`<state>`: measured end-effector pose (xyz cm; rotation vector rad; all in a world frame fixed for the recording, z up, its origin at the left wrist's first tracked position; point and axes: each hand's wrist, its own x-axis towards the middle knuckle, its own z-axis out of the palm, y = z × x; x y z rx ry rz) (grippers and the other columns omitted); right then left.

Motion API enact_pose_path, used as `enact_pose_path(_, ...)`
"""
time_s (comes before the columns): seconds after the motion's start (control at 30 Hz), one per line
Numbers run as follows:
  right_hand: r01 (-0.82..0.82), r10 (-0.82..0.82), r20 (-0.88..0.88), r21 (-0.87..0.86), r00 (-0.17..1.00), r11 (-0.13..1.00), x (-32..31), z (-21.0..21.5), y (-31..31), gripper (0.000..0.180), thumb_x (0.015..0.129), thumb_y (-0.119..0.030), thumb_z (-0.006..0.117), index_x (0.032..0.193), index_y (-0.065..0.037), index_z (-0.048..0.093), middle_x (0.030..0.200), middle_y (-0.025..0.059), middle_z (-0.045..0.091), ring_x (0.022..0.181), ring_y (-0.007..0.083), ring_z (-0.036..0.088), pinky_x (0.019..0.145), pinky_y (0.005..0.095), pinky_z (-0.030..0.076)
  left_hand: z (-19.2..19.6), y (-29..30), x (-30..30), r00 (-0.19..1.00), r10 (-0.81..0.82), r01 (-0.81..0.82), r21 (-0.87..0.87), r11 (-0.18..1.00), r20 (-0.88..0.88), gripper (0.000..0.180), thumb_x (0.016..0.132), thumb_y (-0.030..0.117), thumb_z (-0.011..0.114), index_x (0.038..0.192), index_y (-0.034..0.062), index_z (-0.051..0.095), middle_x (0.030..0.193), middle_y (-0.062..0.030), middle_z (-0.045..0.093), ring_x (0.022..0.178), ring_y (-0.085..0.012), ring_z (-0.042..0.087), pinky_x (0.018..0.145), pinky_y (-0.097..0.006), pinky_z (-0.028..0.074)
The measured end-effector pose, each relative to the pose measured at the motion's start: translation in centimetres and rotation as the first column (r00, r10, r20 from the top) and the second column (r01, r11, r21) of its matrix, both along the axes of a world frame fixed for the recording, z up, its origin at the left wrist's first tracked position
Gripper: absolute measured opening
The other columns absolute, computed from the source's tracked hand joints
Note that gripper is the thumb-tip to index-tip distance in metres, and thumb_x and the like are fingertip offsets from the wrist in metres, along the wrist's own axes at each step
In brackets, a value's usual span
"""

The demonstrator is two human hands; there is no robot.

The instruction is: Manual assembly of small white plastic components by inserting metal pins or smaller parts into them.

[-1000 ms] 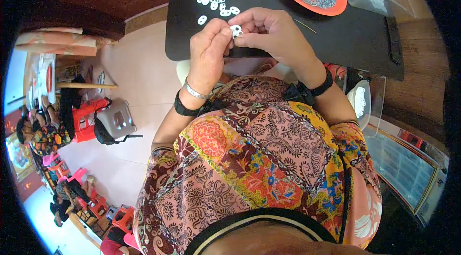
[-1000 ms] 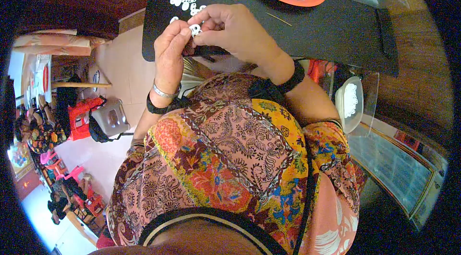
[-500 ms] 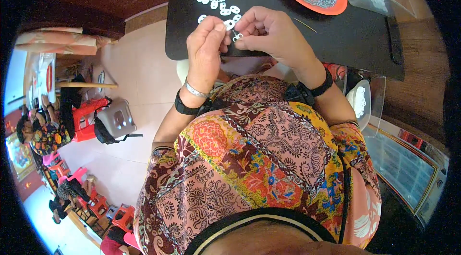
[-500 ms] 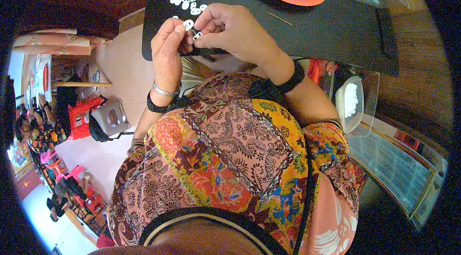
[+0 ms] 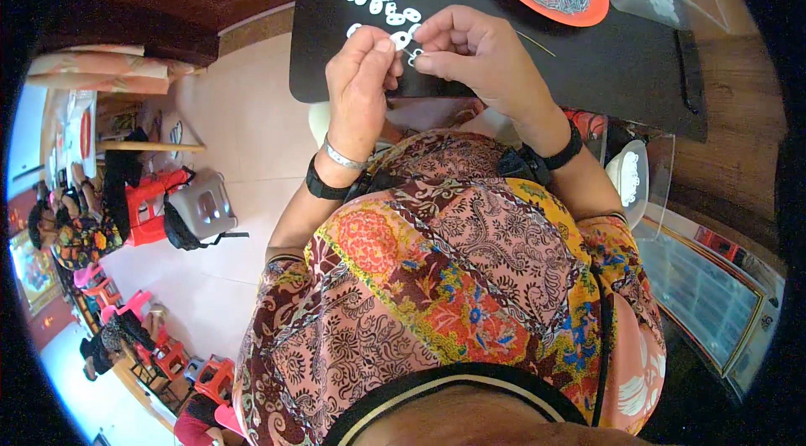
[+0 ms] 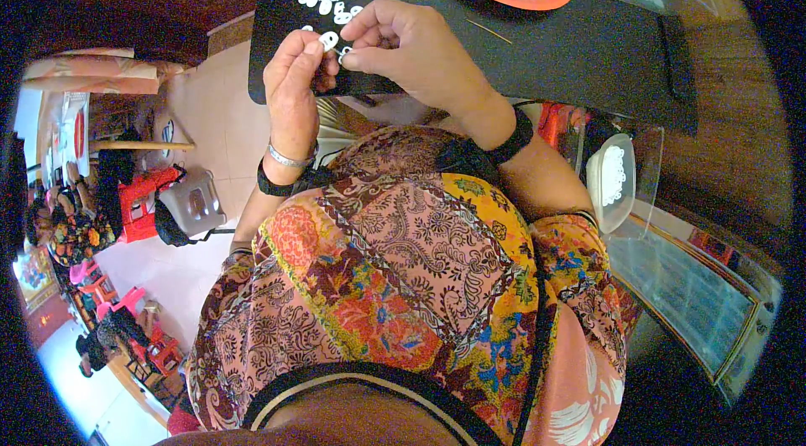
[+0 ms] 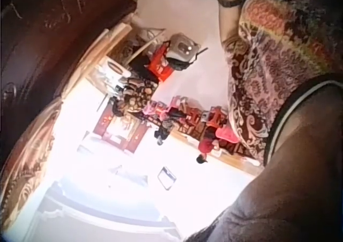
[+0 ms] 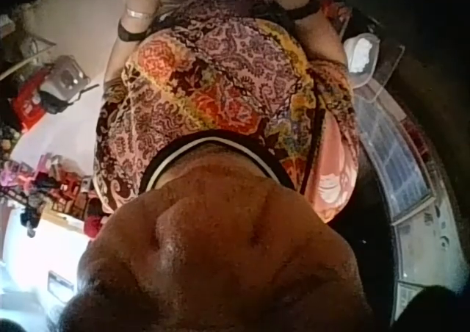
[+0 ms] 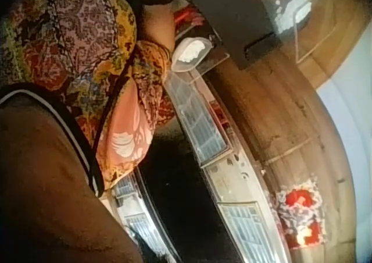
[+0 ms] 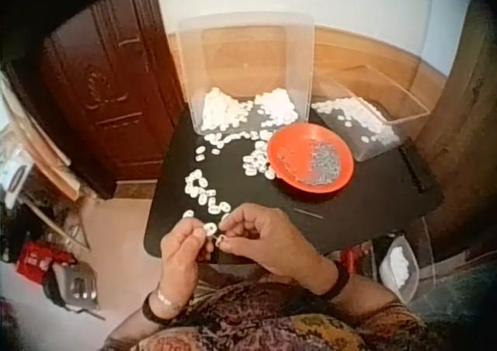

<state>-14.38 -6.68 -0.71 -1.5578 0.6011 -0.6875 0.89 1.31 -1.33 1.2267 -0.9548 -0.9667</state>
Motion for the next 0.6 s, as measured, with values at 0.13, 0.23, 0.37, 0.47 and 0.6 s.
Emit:
enact_pose_path(0.13, 0.011, -0.011, 0.0, 0.019, 1.0, 1.0, 0.1, 0.0, 0.1, 0.022, 0.079, -0.005, 0.068, 0.099, -0.002, 0.06, 0.082, -0.0016, 0.06, 0.074, 0.0028, 0.055, 0.067, 0.0169, 0.045, -0.1, -0.1, -0.1, 1.0, 0.011, -0.011, 0.007, 1.0, -0.005, 0.017, 0.091, 0.014, 0.047, 0.08, 0.003, 0.053, 0.067, 0.0012, 0.051, 0.059, -0.0049, 0.044, 0.053, -0.02, 0.037)
enact_pose_path(0.23, 0.014, -0.014, -0.011, 0.006, 1.0, 1.0, 0.1, -0.1, 0.1, 0.022, 0.079, -0.005, 0.068, 0.1, -0.002, 0.06, 0.083, -0.0014, 0.06, 0.074, 0.003, 0.056, 0.068, 0.0172, 0.045, -0.2, -0.1, -0.1, 1.0, 0.023, -0.023, 0.001, 1.0, -0.018, 0.017, 0.091, 0.014, 0.047, 0.08, 0.0031, 0.053, 0.067, 0.0013, 0.051, 0.059, -0.0048, 0.044, 0.053, -0.02, 0.037)
enact_pose_path(0.37, 0.005, -0.005, -0.017, 0.031, 1.0, 1.0, 0.1, 0.1, 0.2, 0.023, 0.079, -0.005, 0.067, 0.101, -0.002, 0.06, 0.084, -0.001, 0.061, 0.075, 0.0034, 0.056, 0.07, 0.018, 0.046, -0.4, -0.2, 0.1, 1.0, 0.014, -0.014, -0.002, 1.0, -0.023, 0.017, 0.091, 0.014, 0.046, 0.08, 0.0036, 0.054, 0.067, 0.0009, 0.052, 0.058, -0.0052, 0.045, 0.052, -0.02, 0.036)
enact_pose_path(0.47, 0.009, -0.008, -0.001, 0.045, 1.0, 0.999, 0.2, 0.1, 0.4, 0.024, 0.079, -0.005, 0.067, 0.102, -0.002, 0.06, 0.084, -0.001, 0.061, 0.076, 0.0034, 0.056, 0.07, 0.0181, 0.046, -1.2, -0.6, 0.5, 0.984, -0.03, 0.033, 0.014, 0.999, -0.176, 0.018, 0.091, 0.015, 0.045, 0.081, 0.0039, 0.054, 0.067, -0.0005, 0.054, 0.056, -0.0062, 0.046, 0.051, -0.02, 0.036)
enact_pose_path(0.6, 0.006, -0.006, 0.005, 0.038, 1.0, 0.999, 0.4, 0.1, 0.4, 0.024, 0.079, -0.005, 0.067, 0.101, -0.001, 0.06, 0.084, -0.0011, 0.061, 0.076, 0.0035, 0.056, 0.07, 0.0181, 0.046, -1.0, -0.8, 0.4, 0.916, -0.023, 0.05, 0.058, 0.997, -0.4, 0.019, 0.091, 0.018, 0.045, 0.082, 0.004, 0.055, 0.065, -0.0025, 0.056, 0.052, -0.008, 0.047, 0.048, -0.02, 0.036)
